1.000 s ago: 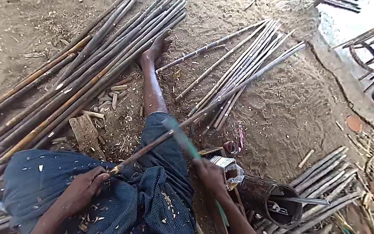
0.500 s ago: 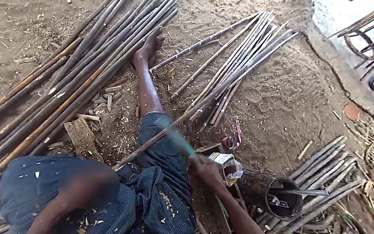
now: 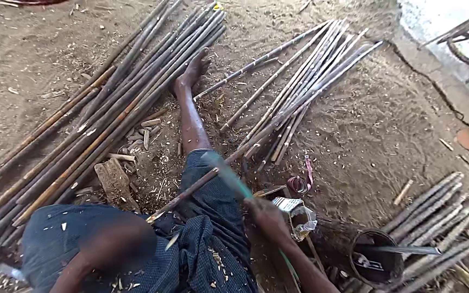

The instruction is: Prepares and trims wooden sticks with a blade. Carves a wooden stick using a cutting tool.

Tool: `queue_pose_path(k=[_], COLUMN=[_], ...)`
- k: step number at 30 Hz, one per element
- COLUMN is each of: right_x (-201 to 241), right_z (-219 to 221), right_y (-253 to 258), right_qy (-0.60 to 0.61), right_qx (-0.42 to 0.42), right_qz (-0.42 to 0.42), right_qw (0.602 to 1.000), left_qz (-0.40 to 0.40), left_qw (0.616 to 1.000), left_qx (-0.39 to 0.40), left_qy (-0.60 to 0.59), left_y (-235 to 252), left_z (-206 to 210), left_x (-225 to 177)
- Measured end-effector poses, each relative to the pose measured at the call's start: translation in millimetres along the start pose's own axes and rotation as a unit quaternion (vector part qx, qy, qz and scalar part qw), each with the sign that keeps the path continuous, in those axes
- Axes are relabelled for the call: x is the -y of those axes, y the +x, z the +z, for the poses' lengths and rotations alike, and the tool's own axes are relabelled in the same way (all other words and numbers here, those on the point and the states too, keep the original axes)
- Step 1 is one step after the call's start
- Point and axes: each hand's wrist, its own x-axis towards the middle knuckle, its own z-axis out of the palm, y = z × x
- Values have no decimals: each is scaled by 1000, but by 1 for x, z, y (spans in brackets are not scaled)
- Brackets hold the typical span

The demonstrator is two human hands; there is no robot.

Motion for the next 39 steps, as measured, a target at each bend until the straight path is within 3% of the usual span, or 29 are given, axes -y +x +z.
queue_pose_path(k=[2, 6, 10, 13, 17, 21, 25, 28, 29, 32, 36, 39], right_x=[-12, 5, -11, 4, -13, 2, -13, -2, -3, -19, -1, -11], right_z=[-1, 9, -1, 12, -1, 12, 3, 14, 11, 1, 14, -2], right_y=[14, -12, 9, -12, 6, -15, 2, -16, -15, 8, -17, -2], right_qy=[75, -87, 65, -76, 90, -82, 85, -61, -53, 85, -45, 62], right_qx=[-61, 51, -65, 60, -55, 68, -51, 55, 56, -58, 71, -29], right_qz=[34, -46, 34, -33, 40, -45, 43, -45, -34, 39, -33, 37], right_qw=[995, 994, 995, 995, 994, 993, 994, 996, 996, 994, 996, 997], left_qz=[-9, -8, -10, -14, -30, -32, -26, -33, -32, -36, -51, -47], left_qw=[1000, 1000, 999, 999, 999, 999, 1000, 999, 998, 997, 994, 994], left_qx=[2, 3, 12, 19, 8, 0, 11, 24, 28, 36, 54, 54], left_qy=[-11, -16, -30, -27, 1, 15, -8, -33, -38, -55, -78, -86], left_y=[0, -4, 1, -4, -1, -6, -2, -7, -6, -1, -3, 0], left_z=[3, 2, 1, -2, -3, -1, -1, -2, -4, -4, -6, -9], left_x=[-1, 0, 1, -2, -9, -11, -10, -8, -7, -10, -12, -11])
